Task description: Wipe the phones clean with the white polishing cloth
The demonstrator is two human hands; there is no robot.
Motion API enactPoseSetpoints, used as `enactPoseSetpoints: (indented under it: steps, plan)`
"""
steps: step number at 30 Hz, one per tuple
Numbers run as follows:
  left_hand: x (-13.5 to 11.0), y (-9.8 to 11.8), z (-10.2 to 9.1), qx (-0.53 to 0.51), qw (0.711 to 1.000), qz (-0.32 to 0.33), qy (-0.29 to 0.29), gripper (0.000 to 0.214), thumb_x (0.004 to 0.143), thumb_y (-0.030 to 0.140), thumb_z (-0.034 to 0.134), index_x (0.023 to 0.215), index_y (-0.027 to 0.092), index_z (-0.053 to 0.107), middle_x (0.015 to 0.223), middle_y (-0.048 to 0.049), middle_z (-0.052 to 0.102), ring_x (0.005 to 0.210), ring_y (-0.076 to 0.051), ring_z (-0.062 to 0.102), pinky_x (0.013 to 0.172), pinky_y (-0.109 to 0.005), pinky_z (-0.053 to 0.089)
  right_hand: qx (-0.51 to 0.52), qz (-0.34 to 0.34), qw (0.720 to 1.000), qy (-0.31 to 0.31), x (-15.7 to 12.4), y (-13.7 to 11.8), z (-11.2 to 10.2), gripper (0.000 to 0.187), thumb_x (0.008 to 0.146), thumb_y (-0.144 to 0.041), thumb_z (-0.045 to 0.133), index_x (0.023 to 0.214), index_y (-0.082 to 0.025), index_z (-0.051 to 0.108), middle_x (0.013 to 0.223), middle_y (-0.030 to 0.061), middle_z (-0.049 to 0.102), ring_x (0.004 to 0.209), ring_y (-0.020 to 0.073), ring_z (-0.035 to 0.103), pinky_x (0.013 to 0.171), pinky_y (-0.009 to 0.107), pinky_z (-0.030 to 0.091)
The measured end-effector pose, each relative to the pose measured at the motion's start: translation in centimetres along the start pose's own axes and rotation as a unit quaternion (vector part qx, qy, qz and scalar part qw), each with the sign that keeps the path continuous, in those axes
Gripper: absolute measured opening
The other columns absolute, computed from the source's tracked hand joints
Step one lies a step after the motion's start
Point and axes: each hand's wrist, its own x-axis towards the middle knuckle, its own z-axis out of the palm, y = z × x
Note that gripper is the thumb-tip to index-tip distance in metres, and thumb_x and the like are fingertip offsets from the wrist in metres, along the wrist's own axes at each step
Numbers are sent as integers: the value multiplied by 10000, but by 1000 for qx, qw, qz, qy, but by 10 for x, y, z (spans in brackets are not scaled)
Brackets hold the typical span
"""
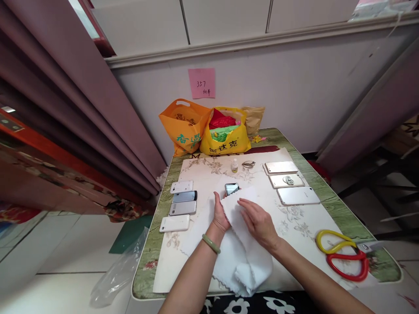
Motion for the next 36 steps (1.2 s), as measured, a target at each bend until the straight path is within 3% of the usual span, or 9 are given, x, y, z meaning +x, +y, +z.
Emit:
enactPoseSetpoints:
  steps: [4, 7, 9, 14, 18, 24, 28, 32, 36]
  plan:
    - [1, -2, -4, 27, 995, -9, 95, 676, 768, 734, 512, 1019, 126, 670, 998, -161, 729, 1042, -314, 660, 975, -440, 475, -92, -90, 983, -133, -2, 1, 28, 540, 984, -385, 401, 1464, -139, 370, 1485, 126, 421, 1388, 249, 359, 1138, 470, 338]
    - [2, -4, -6, 28, 989, 15, 146, 632, 756, 724, 543, 945, 135, 669, 979, -151, 731, 1056, -304, 658, 981, -425, 482, -143, -105, 969, -171, 4, 2, 48, 711, 956, -495, 416, 1511, -86, 242, 1561, 153, 248, 1453, 276, 193, 1173, 486, 240]
    - [3, -4, -5, 10, 989, 41, 142, 602, 772, 705, 544, 967, 149, 668, 1010, -128, 729, 1083, -281, 649, 1005, -405, 471, -162, -96, 966, -178, 12, 7, 55, 746, 953, -519, 399, 1523, -82, 197, 1578, 152, 181, 1464, 269, 148, 1184, 469, 201]
    - [9, -1, -2, -22, 993, 42, 107, 583, 835, 663, 496, 1137, 189, 649, 1209, -99, 672, 1203, -258, 578, 1095, -399, 392, -172, -52, 964, -197, 35, 18, 58, 760, 957, -574, 329, 1515, -68, 226, 1580, 146, 171, 1467, 253, 137, 1186, 437, 180]
    - [9, -1, -5, -16, 997, 40, 61, 568, 851, 660, 461, 1184, 236, 640, 1349, -67, 587, 1288, -272, 500, 1135, -424, 331, -182, -17, 966, -181, 37, 22, 58, 756, 965, -579, 283, 1515, -64, 218, 1580, 149, 182, 1471, 246, 113, 1180, 444, 185]
    - [2, -3, -3, 5, 999, 31, 28, 675, 826, 726, 412, 1181, 197, 637, 1262, -122, 639, 1241, -299, 540, 1114, -454, 344, -218, -51, 966, -131, 2, 19, 49, 875, 934, -611, 351, 1531, -39, 61, 1579, 202, 142, 1470, 299, 75, 1176, 499, 164]
    - [-1, -1, 3, 16, 1000, 16, 12, 707, 821, 734, 409, 1185, 170, 632, 1165, -140, 685, 1154, -309, 601, 1053, -470, 407, -185, -93, 970, -129, -23, 6, 39, 944, 905, -652, 377, 1532, -46, 14, 1580, 211, 121, 1465, 330, 89, 1157, 537, 212]
    - [-2, -1, 0, 33, 998, 17, 45, 717, 797, 738, 456, 1124, 130, 654, 1040, -156, 720, 1073, -311, 644, 985, -451, 468, -147, -117, 968, -164, -26, -6, 36, 973, 881, -684, 391, 1531, -38, 64, 1580, 214, 115, 1462, 342, 91, 1152, 542, 234]
    - [-1, -2, -4, 23, 993, -11, 113, 621, 770, 708, 545, 974, 136, 673, 927, -135, 735, 1044, -298, 658, 976, -425, 480, -143, -128, 964, -184, 1, -2, 45, 893, 909, -638, 383, 1523, -36, 142, 1575, 208, 141, 1464, 310, 112, 1169, 508, 213]
